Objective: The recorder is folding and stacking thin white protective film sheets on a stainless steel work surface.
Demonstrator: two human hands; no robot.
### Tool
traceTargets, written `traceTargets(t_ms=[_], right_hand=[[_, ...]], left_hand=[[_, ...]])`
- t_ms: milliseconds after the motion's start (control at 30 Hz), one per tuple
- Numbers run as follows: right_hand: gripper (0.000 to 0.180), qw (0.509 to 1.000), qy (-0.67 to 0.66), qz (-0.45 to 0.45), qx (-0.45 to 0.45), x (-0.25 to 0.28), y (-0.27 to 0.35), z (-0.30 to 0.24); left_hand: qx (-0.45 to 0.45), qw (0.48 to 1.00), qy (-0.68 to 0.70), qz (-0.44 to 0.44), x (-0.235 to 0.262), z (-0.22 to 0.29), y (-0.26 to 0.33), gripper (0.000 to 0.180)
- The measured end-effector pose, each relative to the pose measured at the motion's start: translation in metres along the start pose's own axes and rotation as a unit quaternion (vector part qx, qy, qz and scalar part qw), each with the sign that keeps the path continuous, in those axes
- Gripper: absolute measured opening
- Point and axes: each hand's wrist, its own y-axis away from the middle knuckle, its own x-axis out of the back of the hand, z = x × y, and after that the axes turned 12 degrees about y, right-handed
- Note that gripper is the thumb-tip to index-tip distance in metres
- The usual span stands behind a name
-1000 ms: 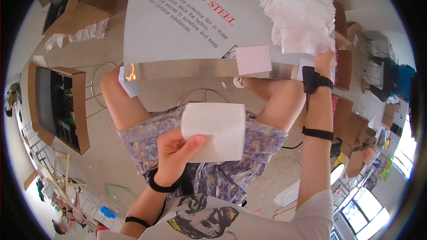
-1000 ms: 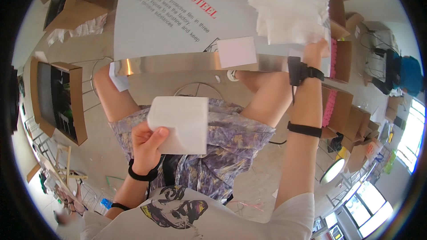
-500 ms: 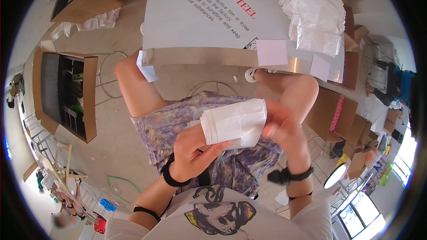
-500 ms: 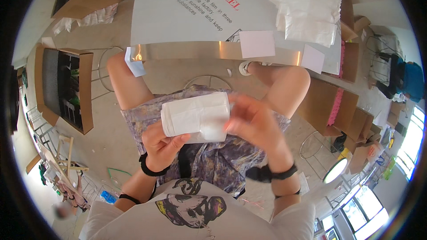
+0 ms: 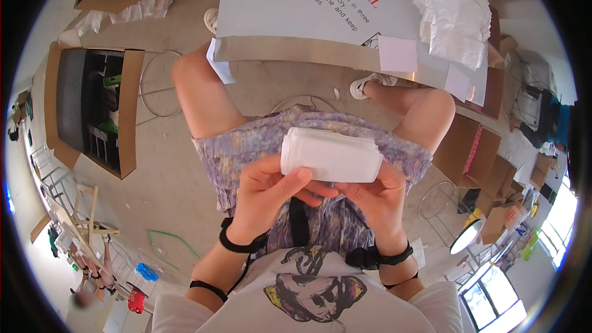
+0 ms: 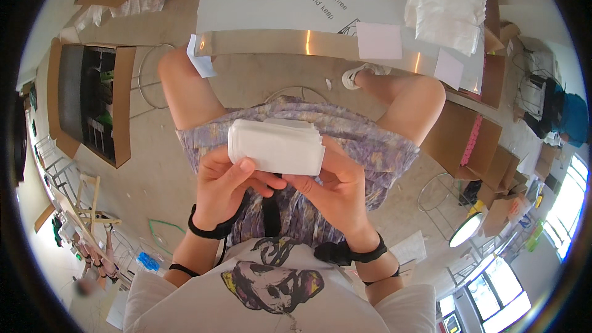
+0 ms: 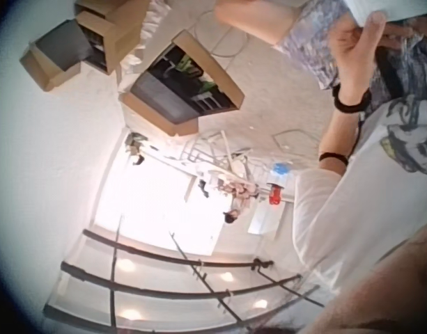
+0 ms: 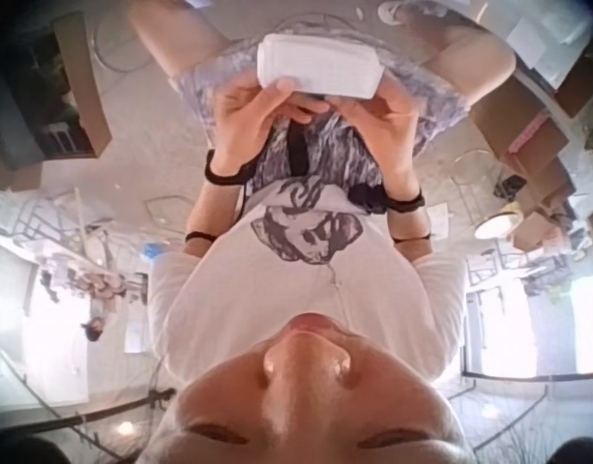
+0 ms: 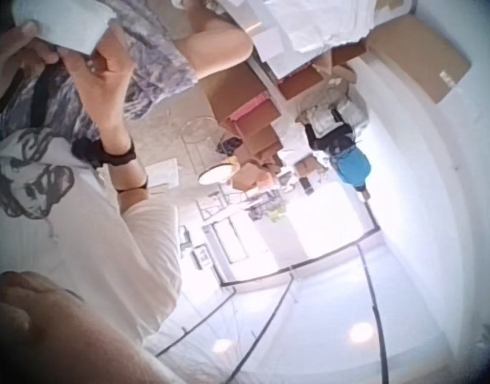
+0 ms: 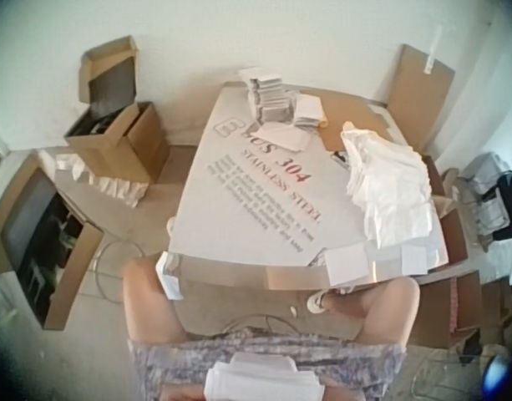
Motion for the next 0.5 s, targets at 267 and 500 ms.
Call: traceTargets(t_ms=[267,500], right_hand=[[0.016,0.994,-0.050,0.088,0.027,0.006,0.003,-0.001],[0.010,0.989,-0.054,0.137,-0.005,0.001,0.003,-0.004]], left_hand=[[-0.121,0.983,-0.135,-0.011,0.000,-0.015,0.007,0.020],[-0.116,0.989,-0.088,0.019,0.000,-0.011,0.009,0.021]])
